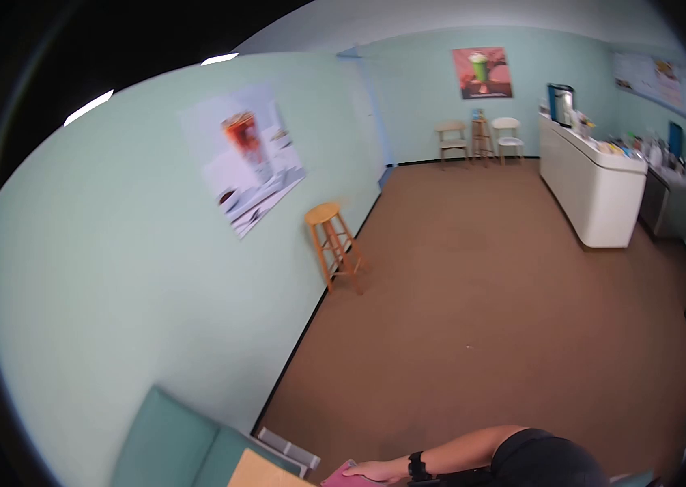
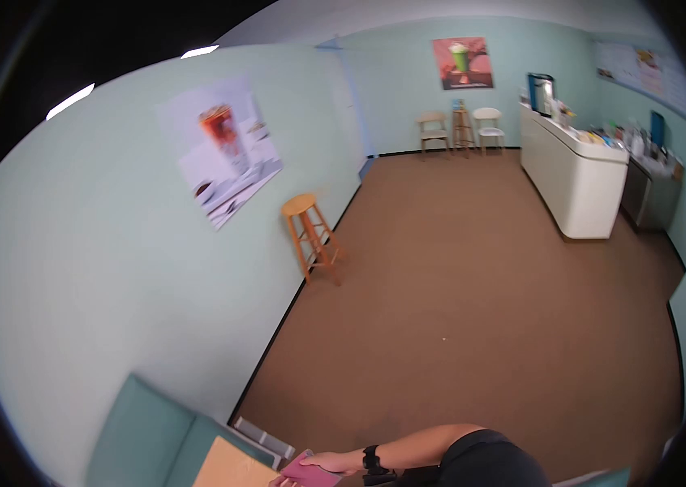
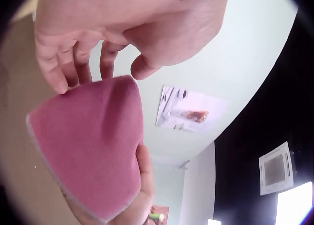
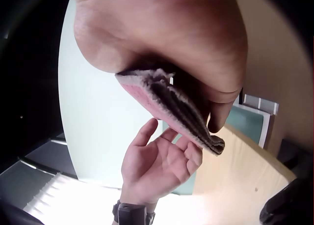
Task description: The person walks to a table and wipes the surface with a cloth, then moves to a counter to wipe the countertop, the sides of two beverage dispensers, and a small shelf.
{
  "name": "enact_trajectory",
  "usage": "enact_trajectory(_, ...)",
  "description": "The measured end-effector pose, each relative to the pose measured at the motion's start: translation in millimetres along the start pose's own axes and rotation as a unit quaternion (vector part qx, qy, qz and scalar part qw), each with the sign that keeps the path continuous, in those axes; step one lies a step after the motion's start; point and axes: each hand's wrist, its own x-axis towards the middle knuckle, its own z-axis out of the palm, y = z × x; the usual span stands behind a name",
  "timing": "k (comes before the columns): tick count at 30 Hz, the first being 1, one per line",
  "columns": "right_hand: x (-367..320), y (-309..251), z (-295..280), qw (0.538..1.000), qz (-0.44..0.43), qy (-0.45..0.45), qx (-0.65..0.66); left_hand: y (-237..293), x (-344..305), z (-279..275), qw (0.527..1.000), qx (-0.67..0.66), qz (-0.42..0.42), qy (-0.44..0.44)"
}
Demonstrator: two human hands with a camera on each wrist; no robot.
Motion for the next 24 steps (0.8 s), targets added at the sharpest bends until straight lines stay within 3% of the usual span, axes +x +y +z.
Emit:
enact_trajectory(3, -54.8, -43.8, -39.8, 0.997, -0.052, 0.042, 0.030, 9.2, 9.2, 188.4, 0.985, 0.138, -0.027, 0.095)
enact_trajectory(8, -145.1, -96.4, -50.2, 0.985, -0.122, 0.108, 0.058, 9.8, 72.2, 266.8, 0.960, 0.271, -0.035, -0.057)
enact_trajectory(11, -150.3, -96.6, -84.6, 0.976, -0.187, 0.101, 0.048, 8.4, 92.0, 293.4, 0.949, 0.304, -0.064, -0.051)
enact_trajectory(14, -177.8, -105.0, -100.2, 0.960, -0.206, 0.180, -0.056, 1.1, 121.0, 315.1, 0.944, 0.315, -0.086, -0.041)
enact_trajectory(16, -201.3, -110.0, -107.4, 0.948, -0.222, 0.221, -0.055, -1.5, 160.4, 319.3, 0.939, 0.310, -0.123, -0.088)
enact_trajectory(20, -255.6, -130.6, -128.4, 0.934, -0.218, 0.280, -0.048, -23.3, 227.7, 378.1, 0.915, 0.288, -0.170, -0.225)
enact_trajectory(24, -291.4, -133.4, -170.6, 0.903, -0.237, 0.356, -0.028, -56.5, 255.5, 451.0, 0.909, 0.328, -0.170, -0.193)
